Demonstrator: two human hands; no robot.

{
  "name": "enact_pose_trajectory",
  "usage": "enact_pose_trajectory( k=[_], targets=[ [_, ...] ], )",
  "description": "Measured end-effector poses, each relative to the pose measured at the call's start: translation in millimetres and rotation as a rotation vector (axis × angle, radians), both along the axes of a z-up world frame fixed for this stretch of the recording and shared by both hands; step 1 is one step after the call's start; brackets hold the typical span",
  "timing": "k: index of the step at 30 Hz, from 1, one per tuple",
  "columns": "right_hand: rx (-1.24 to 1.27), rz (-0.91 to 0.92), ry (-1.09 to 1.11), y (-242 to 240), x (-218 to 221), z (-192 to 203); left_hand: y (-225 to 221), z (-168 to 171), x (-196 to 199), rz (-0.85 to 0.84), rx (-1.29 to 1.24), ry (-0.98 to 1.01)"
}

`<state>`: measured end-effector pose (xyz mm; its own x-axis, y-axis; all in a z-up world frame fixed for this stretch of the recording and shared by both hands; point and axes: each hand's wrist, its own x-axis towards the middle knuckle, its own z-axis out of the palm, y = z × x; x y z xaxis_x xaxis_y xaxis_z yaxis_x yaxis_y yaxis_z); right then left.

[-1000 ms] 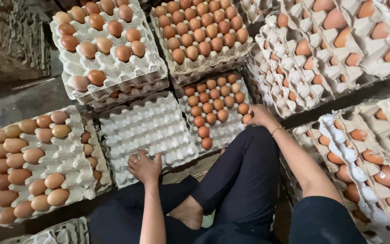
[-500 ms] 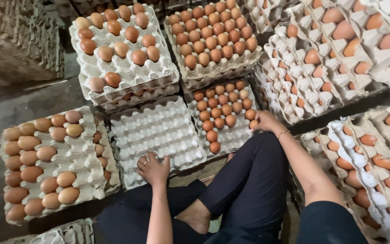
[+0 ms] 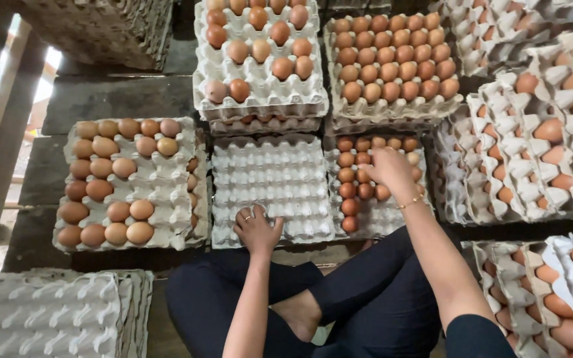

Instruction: The person is transferring eggs from multiple partially filled or unsorted trays into a single organized tray.

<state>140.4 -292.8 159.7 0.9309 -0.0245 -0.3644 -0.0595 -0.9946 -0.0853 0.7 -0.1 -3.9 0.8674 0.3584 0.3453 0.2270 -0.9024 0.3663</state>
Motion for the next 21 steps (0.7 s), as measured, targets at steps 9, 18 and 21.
enact_pose_trajectory(
  k=[9, 18, 21],
  targets=[
    [0.368, 0.512, -0.289, 230, 110, 70, 2, -2, 2, 0.005, -0.031, 0.135],
    [0.37, 0.58, -0.292, 261, 153, 40, 7, 11, 4, -0.049, -0.076, 0.352],
    [0.611, 0.486, -0.356, 249, 143, 37, 6, 12, 2, -0.039, -0.103, 0.222]
  ],
)
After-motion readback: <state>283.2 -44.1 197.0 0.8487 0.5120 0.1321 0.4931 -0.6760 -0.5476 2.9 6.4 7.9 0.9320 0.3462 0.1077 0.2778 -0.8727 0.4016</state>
